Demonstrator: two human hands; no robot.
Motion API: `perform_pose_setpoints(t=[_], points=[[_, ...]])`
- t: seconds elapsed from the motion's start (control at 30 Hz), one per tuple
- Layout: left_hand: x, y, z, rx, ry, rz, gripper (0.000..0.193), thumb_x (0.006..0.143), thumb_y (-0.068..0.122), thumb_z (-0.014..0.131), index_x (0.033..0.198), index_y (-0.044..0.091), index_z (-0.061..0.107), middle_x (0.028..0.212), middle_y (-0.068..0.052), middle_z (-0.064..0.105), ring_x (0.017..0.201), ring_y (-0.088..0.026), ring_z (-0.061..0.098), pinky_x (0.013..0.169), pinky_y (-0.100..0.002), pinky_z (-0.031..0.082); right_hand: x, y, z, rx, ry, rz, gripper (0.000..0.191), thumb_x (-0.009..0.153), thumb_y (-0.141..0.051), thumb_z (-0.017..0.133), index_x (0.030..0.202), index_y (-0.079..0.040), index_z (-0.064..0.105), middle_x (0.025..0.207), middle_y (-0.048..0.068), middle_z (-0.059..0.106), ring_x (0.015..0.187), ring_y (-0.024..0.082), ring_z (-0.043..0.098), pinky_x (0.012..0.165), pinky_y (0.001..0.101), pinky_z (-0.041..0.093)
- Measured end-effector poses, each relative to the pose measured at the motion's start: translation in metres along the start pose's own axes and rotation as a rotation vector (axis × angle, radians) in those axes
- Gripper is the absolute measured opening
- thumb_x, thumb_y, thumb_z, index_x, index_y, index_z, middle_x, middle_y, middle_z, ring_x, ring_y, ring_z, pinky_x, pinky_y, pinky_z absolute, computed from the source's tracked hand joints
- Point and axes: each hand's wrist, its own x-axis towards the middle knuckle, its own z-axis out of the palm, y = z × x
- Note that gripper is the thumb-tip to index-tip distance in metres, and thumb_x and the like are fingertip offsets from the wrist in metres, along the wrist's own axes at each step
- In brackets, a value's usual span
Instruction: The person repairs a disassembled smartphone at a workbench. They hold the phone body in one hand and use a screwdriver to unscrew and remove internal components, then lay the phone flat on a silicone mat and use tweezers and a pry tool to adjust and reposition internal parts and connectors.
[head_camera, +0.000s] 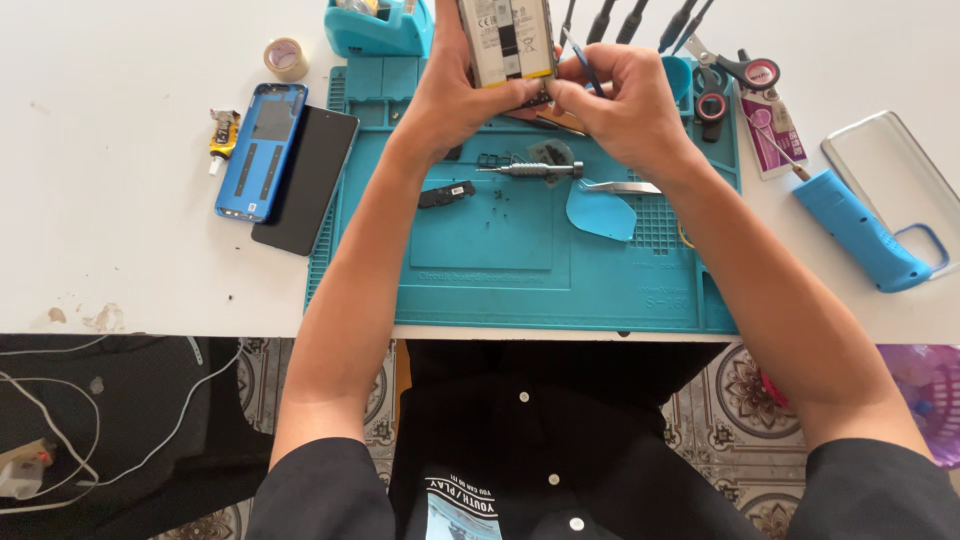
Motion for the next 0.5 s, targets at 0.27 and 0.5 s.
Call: perform_pose_setpoints(t=[0.27,0.5], points=[[0.0004,-0.0021,-0.0008,0.012,-0.002,0.002,0.089,0.101,-0.008,0.075,0.155,0.016,0.008,0.14,-0.021,0.063,0.128,-0.031,0.074,0.093,-0.041,0.067,-0.0033,-0.0033,-0.001,-0.097,0.006,0.012,0.016,0.105,-0.008,0.064,0.109,0.003,0.074,0.088,0.003,0.074,0.076,0.001,0.064,0.061,0.0167,0.047],[0.0002,-0.0028,-0.0018,0.04,0.022,-0.009,0.091,0.1,-0.006,0.077,0.156,0.015,0.009,0.137,-0.02,0.064,0.122,-0.031,0.076,0.088,-0.041,0.068,-0.0023,-0.0022,-0.0008,-0.141,0.011,0.041,0.017,0.105,-0.01,0.064,0.109,0.002,0.075,0.086,0.003,0.074,0.069,0.001,0.058,0.056,0.0175,0.041]])
